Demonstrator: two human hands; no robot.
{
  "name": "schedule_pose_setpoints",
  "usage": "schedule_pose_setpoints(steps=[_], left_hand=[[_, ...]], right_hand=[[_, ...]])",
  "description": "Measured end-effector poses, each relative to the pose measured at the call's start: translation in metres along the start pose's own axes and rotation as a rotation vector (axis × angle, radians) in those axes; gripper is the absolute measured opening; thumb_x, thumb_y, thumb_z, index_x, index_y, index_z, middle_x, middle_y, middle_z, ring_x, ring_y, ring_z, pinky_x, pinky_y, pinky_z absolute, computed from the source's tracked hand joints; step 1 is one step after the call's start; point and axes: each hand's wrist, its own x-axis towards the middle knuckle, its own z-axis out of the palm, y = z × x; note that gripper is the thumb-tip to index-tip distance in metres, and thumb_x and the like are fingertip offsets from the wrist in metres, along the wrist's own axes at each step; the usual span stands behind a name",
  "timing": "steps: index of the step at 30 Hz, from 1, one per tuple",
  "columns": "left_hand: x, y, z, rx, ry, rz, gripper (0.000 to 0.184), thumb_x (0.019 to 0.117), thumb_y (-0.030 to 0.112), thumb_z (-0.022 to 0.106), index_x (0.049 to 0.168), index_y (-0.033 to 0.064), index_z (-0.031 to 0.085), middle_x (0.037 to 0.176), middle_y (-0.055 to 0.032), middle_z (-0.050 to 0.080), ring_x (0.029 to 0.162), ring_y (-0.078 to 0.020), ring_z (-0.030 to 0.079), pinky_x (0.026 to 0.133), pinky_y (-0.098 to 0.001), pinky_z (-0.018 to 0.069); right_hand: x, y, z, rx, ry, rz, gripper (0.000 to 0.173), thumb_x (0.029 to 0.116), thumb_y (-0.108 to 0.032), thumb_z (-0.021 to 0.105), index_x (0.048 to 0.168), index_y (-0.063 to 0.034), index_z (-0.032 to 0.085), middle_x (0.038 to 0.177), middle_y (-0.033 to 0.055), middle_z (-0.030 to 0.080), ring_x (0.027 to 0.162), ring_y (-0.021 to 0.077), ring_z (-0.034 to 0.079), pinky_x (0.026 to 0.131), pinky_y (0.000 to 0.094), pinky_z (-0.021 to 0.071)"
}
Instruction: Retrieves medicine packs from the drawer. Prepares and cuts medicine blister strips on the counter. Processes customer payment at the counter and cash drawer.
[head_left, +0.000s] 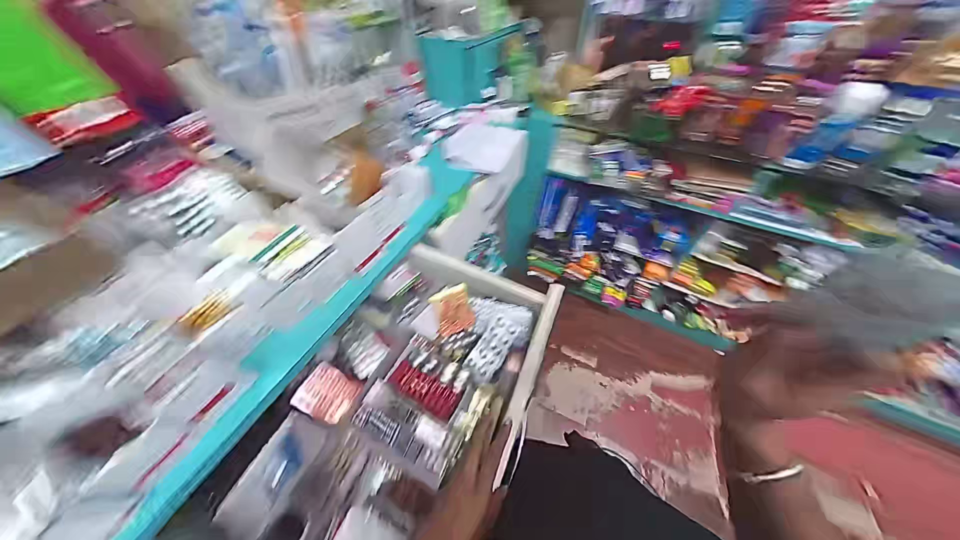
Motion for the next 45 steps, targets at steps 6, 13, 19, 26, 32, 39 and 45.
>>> schedule_pose_setpoints(steps=[6,13,19,26,32,39,45], left_hand=[[-0.113,0.033,-0.012,-0.006,0.255,-0.39,0.049,0.0956,0.013,0.068,0.143,0.0038,0.057,0.149,-0.0248,0.051,0.13,-0.0378,0.059,0.104,-0.0483,0.0523],[-0.112,0.07,0.014,-0.139,0.884,-0.539,0.057,0.0966,0.033,0.07,0.141,0.001,0.055,0.14,-0.0175,0.06,0.129,-0.0194,0.059,0.109,-0.0334,0.0485],[-0.119,0.076,0.024,-0.259,1.154,-0.727,0.026,0.1042,0.018,0.056,0.107,-0.0035,0.071,0.09,-0.0067,0.076,0.082,-0.0091,0.073,0.081,-0.0271,0.0603],[-0.137,0.08,0.006,-1.384,1.443,-0.525,0.039,0.1098,0.007,0.031,0.147,-0.0053,0.035,0.131,-0.0218,0.065,0.116,-0.0325,0.068,0.102,-0.0451,0.0568],[-0.144,0.074,0.008,-1.435,1.487,-0.405,0.042,0.1088,0.004,0.032,0.15,-0.0007,0.03,0.139,-0.0224,0.06,0.125,-0.0327,0.063,0.108,-0.0436,0.0522],[-0.14,0.062,0.041,-0.048,1.319,-0.892,0.041,0.104,0.007,0.047,0.144,-0.0034,0.052,0.118,-0.019,0.071,0.104,-0.0256,0.072,0.093,-0.0418,0.0574],[-0.124,0.058,0.043,0.294,1.185,-0.86,0.038,0.0989,0.0,0.051,0.135,0.0017,0.061,0.129,-0.0119,0.07,0.11,-0.0241,0.071,0.095,-0.0406,0.056]], right_hand=[[-0.113,-0.013,0.12,0.411,-1.046,-0.239,0.022,0.1017,-0.026,0.057,0.099,-0.0099,0.071,0.09,0.0069,0.073,0.094,0.0168,0.07,0.092,0.0301,0.0549],[-0.144,-0.085,0.175,1.108,-1.595,-0.364,0.026,0.1046,-0.034,0.057,0.104,-0.013,0.072,0.09,0.0021,0.072,0.089,0.0119,0.069,0.087,0.0267,0.0556],[-0.161,-0.13,0.258,1.184,-1.957,-0.272,0.03,0.1052,-0.023,0.055,0.114,-0.0009,0.073,0.105,0.0115,0.075,0.095,0.0153,0.071,0.089,0.0331,0.0577],[-0.236,-0.147,0.356,0.827,-1.795,-0.515,0.028,0.1036,-0.018,0.059,0.121,0.0028,0.068,0.127,0.025,0.064,0.122,0.0447,0.06,0.106,0.0599,0.0458],[-0.254,-0.161,0.382,0.783,-1.698,-0.592,0.03,0.1049,-0.02,0.055,0.116,0.0044,0.069,0.134,0.0277,0.06,0.129,0.0477,0.053,0.109,0.0627,0.0402],[-0.286,-0.157,0.409,0.636,-1.646,-0.592,0.044,0.1065,-0.027,0.048,0.135,0.0047,0.058,0.151,0.0311,0.045,0.143,0.0495,0.04,0.116,0.0632,0.0326],[-0.29,-0.191,0.441,0.433,-1.653,-0.557,0.052,0.1088,-0.029,0.042,0.141,0.0107,0.051,0.14,0.0345,0.055,0.136,0.0504,0.049,0.115,0.0633,0.0338]])
